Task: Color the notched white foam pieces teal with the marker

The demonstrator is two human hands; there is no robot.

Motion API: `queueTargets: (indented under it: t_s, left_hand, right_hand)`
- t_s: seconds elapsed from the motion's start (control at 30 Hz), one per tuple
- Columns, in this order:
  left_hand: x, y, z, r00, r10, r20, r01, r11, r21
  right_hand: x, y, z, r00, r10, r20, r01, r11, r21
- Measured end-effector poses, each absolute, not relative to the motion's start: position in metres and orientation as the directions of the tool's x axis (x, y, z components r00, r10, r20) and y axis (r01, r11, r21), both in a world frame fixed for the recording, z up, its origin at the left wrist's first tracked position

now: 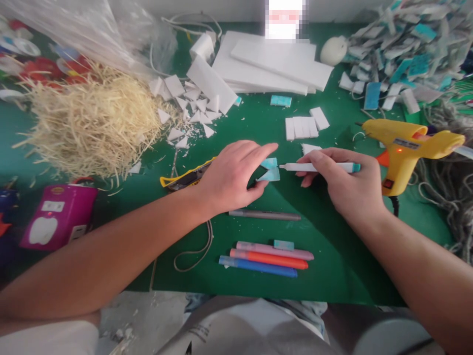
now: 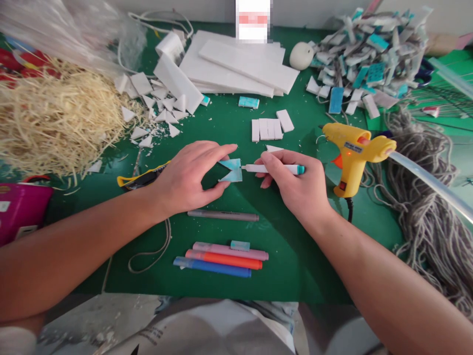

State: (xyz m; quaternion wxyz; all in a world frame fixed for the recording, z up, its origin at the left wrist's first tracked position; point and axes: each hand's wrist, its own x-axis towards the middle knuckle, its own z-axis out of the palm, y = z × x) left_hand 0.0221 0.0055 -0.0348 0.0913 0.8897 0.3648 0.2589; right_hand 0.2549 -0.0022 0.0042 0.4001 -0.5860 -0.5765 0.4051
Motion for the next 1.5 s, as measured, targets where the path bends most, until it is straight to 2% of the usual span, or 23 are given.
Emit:
queueTargets:
  t_s: [0.37, 0.53, 0.7, 0.87, 1.5]
  left_hand:
    - [0.0218, 0.0053, -0.0348, 0.6, 0.694, 0.398, 0.604, -0.719, 0.343]
    - [0.0224, 0.0062, -0.035, 0.606, 0.681, 0.41, 0.599, -0.73, 0.327]
    - [0.0229, 0.0063, -0.0356, 0.606, 0.686, 0.403, 0.602, -0.727, 0.33]
    - [0.0223, 0.0059, -0.036, 0.599, 0.693, 0.4, 0.608, -0.72, 0.335]
    - [0.0219, 0.0054, -0.036, 0.604, 0.686, 0.406, 0.599, -0.727, 0.337]
  right_hand:
    - [0.252, -0.0035, 0.0061, 0.005, 0.998, -0.068, 0.328, -0.066, -0.942]
    - [0.2521, -0.0033, 0.0068, 0.016, 1.0, -0.026, 0.327, -0.03, -0.945]
    - [0.253, -0.0028, 0.006, 0.003, 0.998, -0.065, 0.322, -0.063, -0.945]
    - [0.2558, -0.0018, 0.0036, -0.018, 1.0, -0.016, 0.333, -0.009, -0.943]
    - [0.2535, -0.0019, 0.0041, -0.003, 1.0, -0.014, 0.329, -0.013, -0.944]
